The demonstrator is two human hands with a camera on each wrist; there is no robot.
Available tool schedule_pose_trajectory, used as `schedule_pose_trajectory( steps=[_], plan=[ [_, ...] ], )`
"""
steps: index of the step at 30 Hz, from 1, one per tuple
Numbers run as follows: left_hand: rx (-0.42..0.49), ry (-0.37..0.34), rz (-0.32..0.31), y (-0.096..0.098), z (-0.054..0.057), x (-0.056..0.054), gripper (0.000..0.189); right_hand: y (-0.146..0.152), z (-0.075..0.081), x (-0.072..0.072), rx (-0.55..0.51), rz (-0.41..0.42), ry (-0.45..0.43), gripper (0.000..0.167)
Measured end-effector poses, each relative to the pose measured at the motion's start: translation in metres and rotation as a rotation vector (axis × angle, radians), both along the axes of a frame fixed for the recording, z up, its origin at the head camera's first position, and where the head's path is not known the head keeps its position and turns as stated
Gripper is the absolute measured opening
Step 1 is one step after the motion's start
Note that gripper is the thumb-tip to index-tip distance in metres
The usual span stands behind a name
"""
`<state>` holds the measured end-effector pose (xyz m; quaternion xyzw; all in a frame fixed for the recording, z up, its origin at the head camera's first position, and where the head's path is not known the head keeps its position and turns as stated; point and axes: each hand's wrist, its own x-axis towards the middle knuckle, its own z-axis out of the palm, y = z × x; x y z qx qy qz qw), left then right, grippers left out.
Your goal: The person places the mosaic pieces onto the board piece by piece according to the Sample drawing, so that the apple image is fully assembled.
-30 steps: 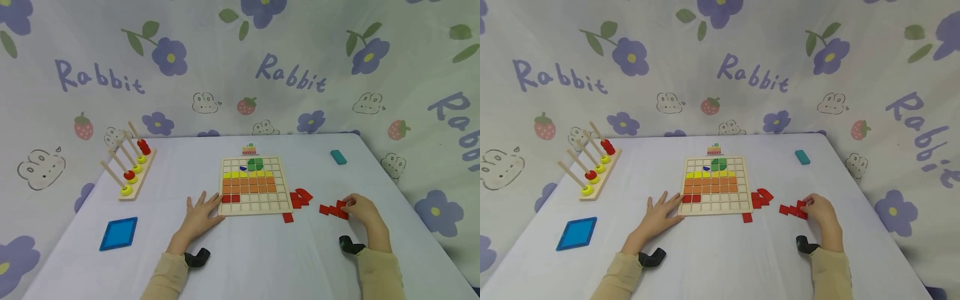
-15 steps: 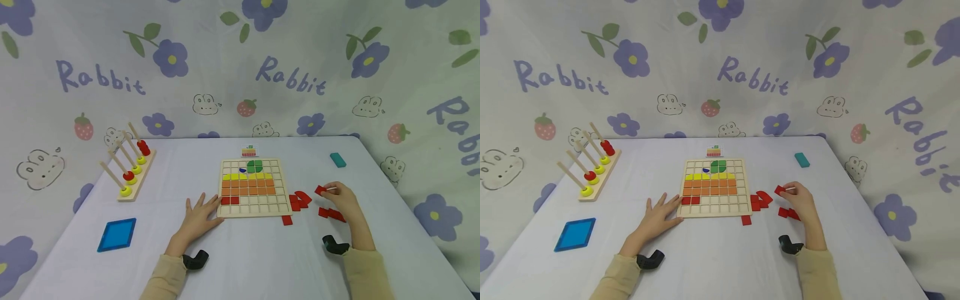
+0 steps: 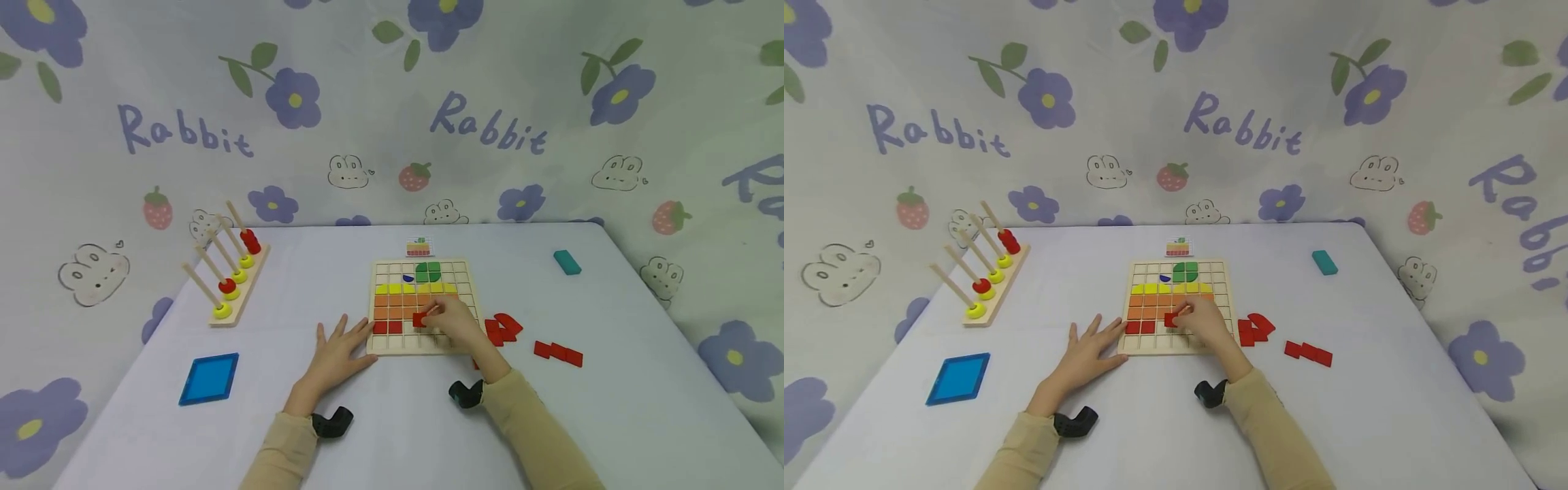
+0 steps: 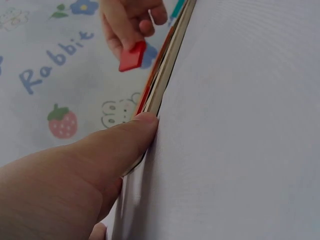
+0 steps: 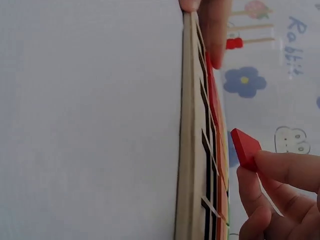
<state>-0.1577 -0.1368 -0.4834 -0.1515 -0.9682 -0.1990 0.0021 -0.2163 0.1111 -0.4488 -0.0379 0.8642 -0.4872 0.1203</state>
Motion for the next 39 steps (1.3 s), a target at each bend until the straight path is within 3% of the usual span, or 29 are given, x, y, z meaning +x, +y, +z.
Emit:
schedule_pose_trajectory(
  steps=[9, 17, 25, 30, 34, 39],
  plan=[
    [-0.013, -0.001, 0.003, -0.001, -0.001, 0.0, 0.067, -0.022, -0.005, 0.0, 0.139, 0.041, 0.084, 0.006],
    [-0.021, -0.01, 0.001, 0.0, 0.003, 0.0, 0.066, -0.025, -0.004, 0.002, 0.336, 0.069, 0.211, 0.008],
    [-0.029, -0.026, 0.001, 0.0, 0.002, -0.001, 0.067, -0.024, -0.005, 0.001, 0.372, 0.04, 0.229, 0.009],
    [-0.021, -0.012, 0.0, 0.001, 0.002, -0.002, 0.067, -0.004, 0.004, -0.001, 0.293, -0.055, 0.207, 0.011],
    [-0.025, -0.006, 0.003, 0.001, 0.001, -0.001, 0.067, 0.029, 0.012, -0.003, 0.245, -0.102, 0.212, 0.018],
    [-0.025, -0.003, 0.0, 0.0, 0.001, -0.001, 0.066, 0.077, 0.014, 0.002, 0.335, -0.157, 0.134, 0.028]
  ],
)
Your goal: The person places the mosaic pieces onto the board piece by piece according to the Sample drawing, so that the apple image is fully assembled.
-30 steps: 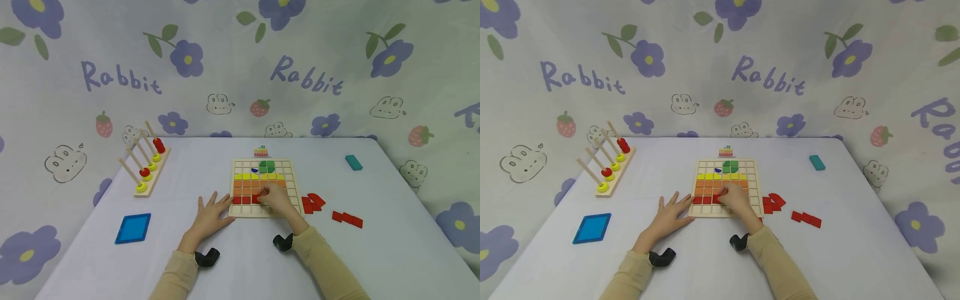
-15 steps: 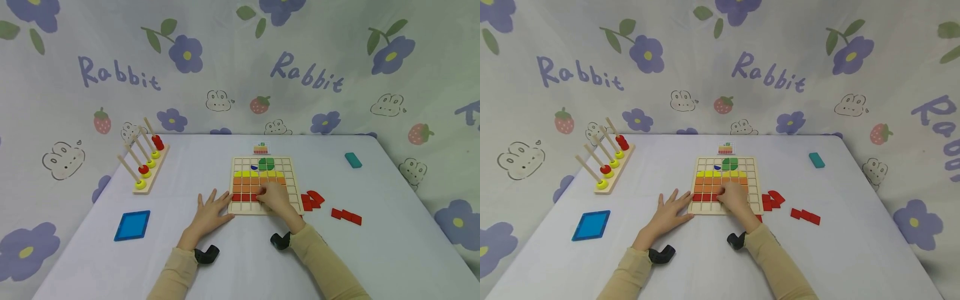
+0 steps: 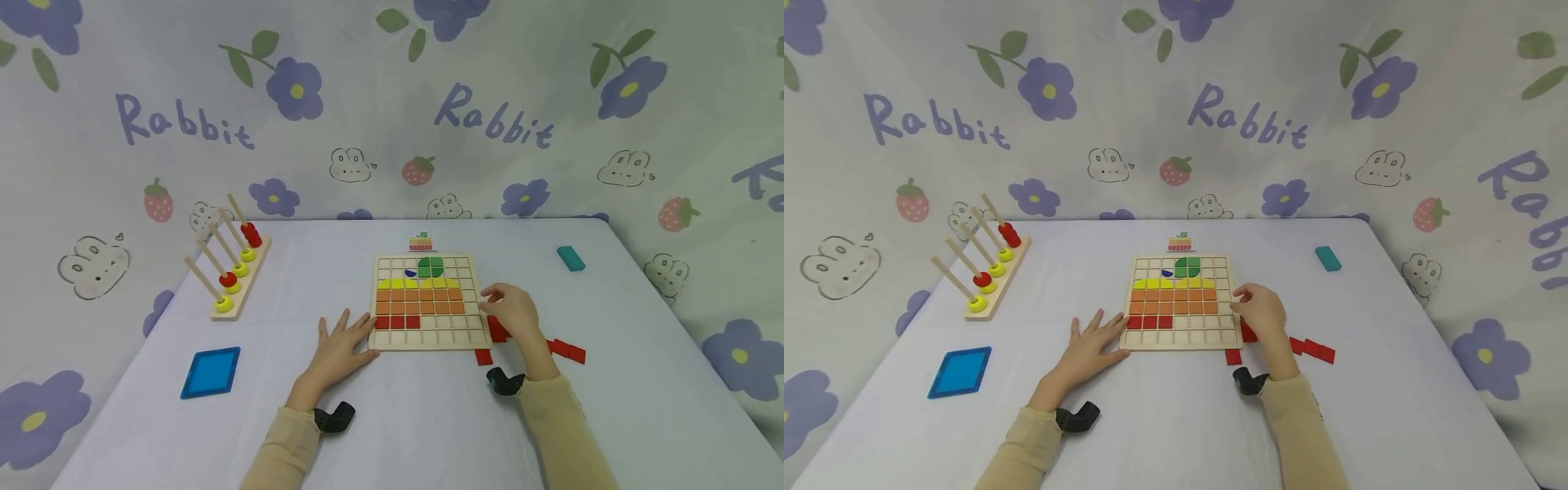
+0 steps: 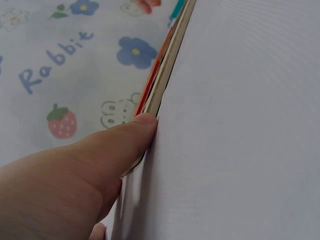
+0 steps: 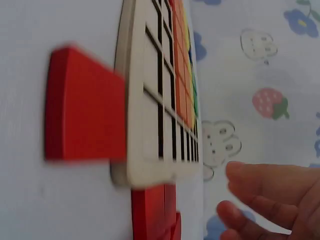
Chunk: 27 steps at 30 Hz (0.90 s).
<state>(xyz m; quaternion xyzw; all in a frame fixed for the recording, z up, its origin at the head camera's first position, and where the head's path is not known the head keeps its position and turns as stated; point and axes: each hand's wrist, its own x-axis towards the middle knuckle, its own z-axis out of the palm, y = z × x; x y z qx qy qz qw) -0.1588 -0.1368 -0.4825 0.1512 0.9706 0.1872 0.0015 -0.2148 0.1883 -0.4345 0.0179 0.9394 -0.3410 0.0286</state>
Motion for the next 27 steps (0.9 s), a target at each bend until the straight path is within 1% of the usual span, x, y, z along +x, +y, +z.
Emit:
schedule_pose_trajectory(
  steps=[4, 7, 10, 12, 18, 22, 25, 27],
  plan=[
    [-0.003, -0.001, 0.006, -0.001, 0.001, 0.0, 0.066, 0.028, 0.001, 0.009, 0.128, -0.069, -0.134, 0.037],
    [-0.011, -0.009, 0.009, -0.002, 0.001, -0.001, 0.066, 0.039, 0.001, 0.016, 0.179, -0.102, -0.215, 0.044],
    [-0.018, -0.013, 0.007, -0.002, 0.001, -0.002, 0.067, 0.044, 0.002, 0.019, 0.197, -0.104, -0.249, 0.047],
    [-0.015, -0.013, 0.003, -0.002, 0.001, -0.002, 0.067, 0.045, 0.002, 0.019, 0.192, -0.1, -0.25, 0.045],
    [0.004, -0.016, 0.002, -0.001, 0.002, -0.002, 0.067, 0.047, -0.003, 0.017, 0.13, -0.09, -0.222, 0.036],
    [0.007, -0.018, 0.003, -0.001, 0.002, -0.002, 0.067, 0.051, -0.007, 0.017, 0.079, -0.076, -0.176, 0.032],
    [0.007, -0.023, -0.001, 0.0, 0.001, -0.002, 0.067, 0.051, -0.009, 0.017, -0.006, -0.084, -0.144, 0.034],
    [0.006, -0.024, -0.004, 0.0, 0.001, -0.001, 0.067, 0.051, -0.007, 0.016, -0.118, -0.089, -0.141, 0.039]
  ],
)
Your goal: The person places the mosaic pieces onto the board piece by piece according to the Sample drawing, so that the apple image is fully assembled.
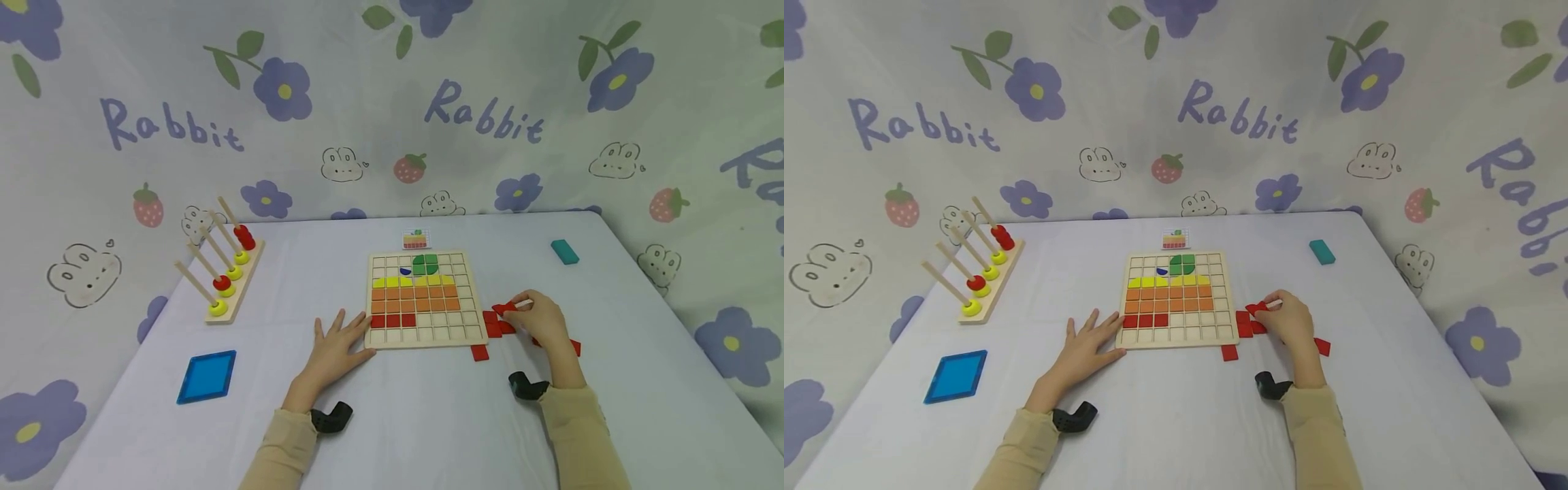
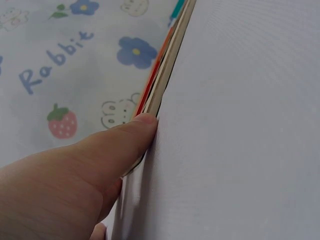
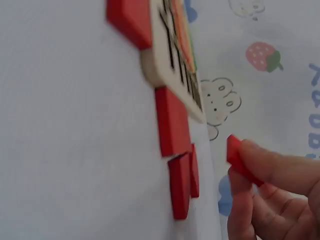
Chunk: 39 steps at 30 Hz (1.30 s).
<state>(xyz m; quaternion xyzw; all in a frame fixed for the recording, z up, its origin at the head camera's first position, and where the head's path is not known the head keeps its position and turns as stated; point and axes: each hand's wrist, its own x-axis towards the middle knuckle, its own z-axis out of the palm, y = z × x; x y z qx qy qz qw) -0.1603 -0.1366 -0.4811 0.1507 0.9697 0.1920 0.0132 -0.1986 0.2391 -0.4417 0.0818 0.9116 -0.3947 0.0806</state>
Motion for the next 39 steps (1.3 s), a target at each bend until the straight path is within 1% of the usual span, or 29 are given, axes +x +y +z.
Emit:
schedule_pose_trajectory(
  steps=[2, 5, 8, 9, 13, 17, 19, 22, 25, 28, 33, 36, 39],
  plan=[
    [-0.001, -0.002, 0.002, 0.0, 0.001, 0.001, 0.067, -0.003, 0.002, -0.002, -0.142, -0.012, -0.016, 0.043],
    [-0.003, -0.007, 0.008, 0.001, 0.002, 0.001, 0.067, -0.011, 0.003, -0.009, -0.358, -0.002, -0.036, 0.043],
    [0.001, -0.013, 0.014, 0.002, 0.002, 0.001, 0.067, -0.027, 0.002, -0.013, -0.449, 0.032, -0.05, 0.039],
    [0.003, -0.018, 0.015, 0.003, 0.002, 0.001, 0.067, -0.033, 0.001, -0.014, -0.455, 0.048, -0.047, 0.037],
    [0.01, -0.015, 0.015, 0.002, 0.001, 0.001, 0.066, -0.062, -0.003, -0.016, -0.42, 0.123, -0.045, 0.029],
    [0.013, -0.009, 0.018, 0.002, 0.0, 0.0, 0.066, -0.089, -0.009, -0.018, -0.329, 0.175, -0.038, 0.021],
    [0.013, -0.008, 0.018, 0.002, 0.0, 0.0, 0.066, -0.099, -0.012, -0.019, -0.267, 0.195, -0.011, 0.017],
    [0.007, -0.009, 0.016, 0.002, 0.0, 0.0, 0.066, -0.111, -0.015, -0.02, -0.197, 0.199, 0.036, 0.013],
    [0.002, -0.015, 0.013, 0.003, 0.001, 0.001, 0.067, -0.117, -0.018, -0.019, -0.14, 0.2, 0.071, 0.01],
    [0.005, -0.014, 0.009, 0.003, 0.002, 0.001, 0.066, -0.12, -0.019, -0.019, -0.082, 0.202, 0.087, 0.01],
    [-0.004, -0.008, 0.009, 0.004, 0.002, 0.001, 0.066, -0.123, -0.017, -0.019, 0.024, 0.231, 0.112, 0.011],
    [-0.01, -0.008, 0.009, 0.003, 0.003, 0.001, 0.066, -0.124, -0.016, -0.018, 0.054, 0.237, 0.11, 0.011],
    [-0.009, -0.003, 0.011, 0.003, 0.002, 0.001, 0.066, -0.125, -0.016, -0.019, 0.065, 0.233, 0.104, 0.008]
  ],
)
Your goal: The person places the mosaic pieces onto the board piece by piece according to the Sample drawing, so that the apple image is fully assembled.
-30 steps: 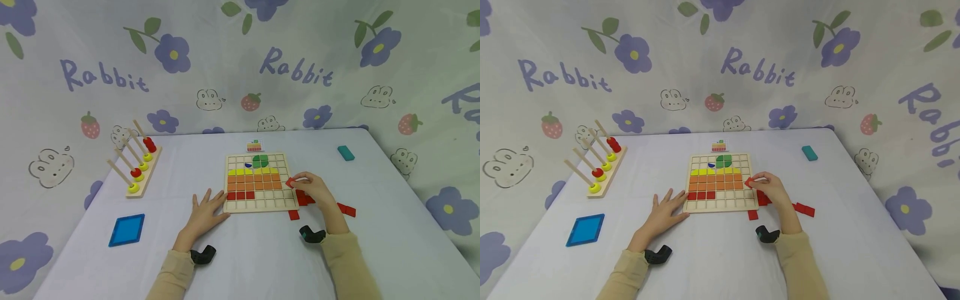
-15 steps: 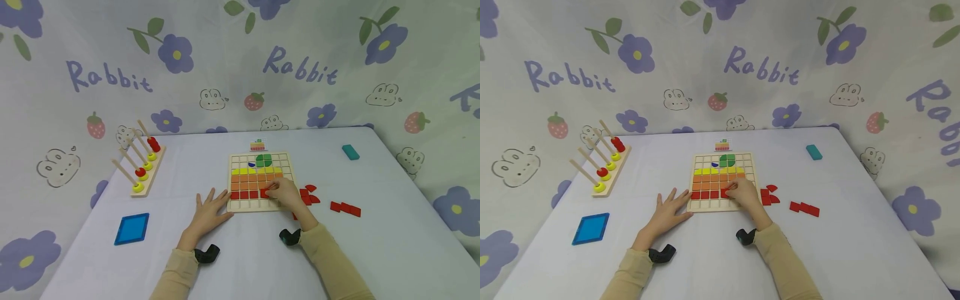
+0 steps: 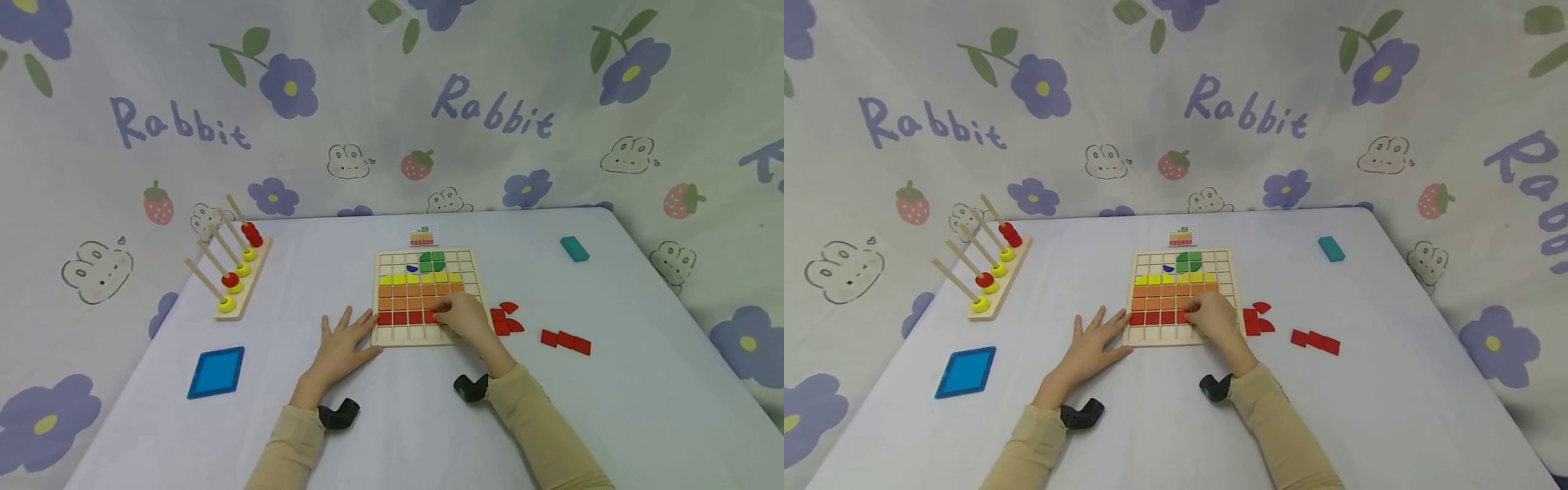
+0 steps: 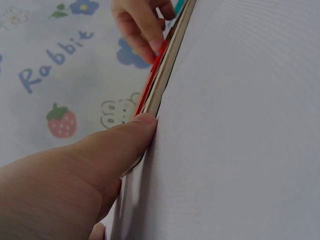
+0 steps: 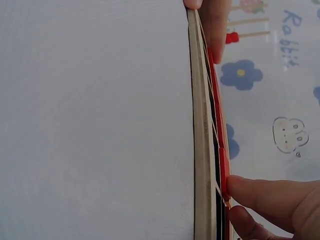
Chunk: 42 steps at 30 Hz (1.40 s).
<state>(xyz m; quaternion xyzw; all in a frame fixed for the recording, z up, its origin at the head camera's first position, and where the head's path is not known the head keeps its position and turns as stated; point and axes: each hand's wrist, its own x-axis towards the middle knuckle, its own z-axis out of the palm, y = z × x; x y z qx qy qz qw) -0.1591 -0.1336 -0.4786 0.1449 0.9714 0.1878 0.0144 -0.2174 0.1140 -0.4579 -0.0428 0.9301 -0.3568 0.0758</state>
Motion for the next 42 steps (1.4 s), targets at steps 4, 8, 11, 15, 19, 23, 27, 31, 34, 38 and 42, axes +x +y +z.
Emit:
schedule_pose_trajectory(
  steps=[4, 8, 11, 15, 19, 23, 27, 31, 34, 38, 42],
  plan=[
    [0.007, 0.005, -0.007, 0.003, 0.0, -0.001, 0.066, 0.005, 0.001, 0.001, -0.015, -0.017, 0.004, 0.005],
    [0.004, -0.001, 0.003, 0.004, -0.002, -0.002, 0.067, 0.017, 0.007, 0.004, -0.038, -0.022, 0.036, 0.008],
    [0.005, -0.012, 0.011, 0.003, -0.002, -0.002, 0.067, 0.035, 0.013, 0.007, -0.037, -0.038, 0.052, 0.014],
    [0.004, -0.026, 0.009, 0.001, -0.002, 0.0, 0.068, 0.068, 0.017, 0.012, -0.022, -0.095, 0.041, 0.019],
    [-0.007, -0.021, 0.007, -0.001, 0.0, -0.003, 0.069, 0.1, 0.017, 0.015, 0.02, -0.145, 0.013, 0.021],
    [-0.007, -0.017, 0.002, -0.002, 0.0, -0.006, 0.069, 0.122, 0.017, 0.021, 0.033, -0.146, -0.067, 0.025],
    [0.009, -0.031, -0.001, 0.0, -0.005, -0.005, 0.069, 0.129, 0.013, 0.024, 0.022, -0.104, -0.14, 0.031],
    [0.014, -0.035, 0.006, -0.002, -0.006, -0.004, 0.069, 0.123, 0.008, 0.018, 0.016, -0.002, -0.122, 0.042],
    [0.018, -0.03, 0.007, -0.001, -0.006, -0.003, 0.069, 0.117, 0.006, 0.014, 0.025, 0.061, -0.101, 0.051],
    [0.022, -0.023, 0.006, 0.0, -0.007, -0.002, 0.068, 0.113, 0.006, 0.01, 0.043, 0.088, -0.114, 0.054],
    [0.018, -0.019, -0.001, 0.0, -0.006, -0.002, 0.068, 0.112, 0.005, 0.009, 0.055, 0.073, -0.106, 0.045]
  ],
)
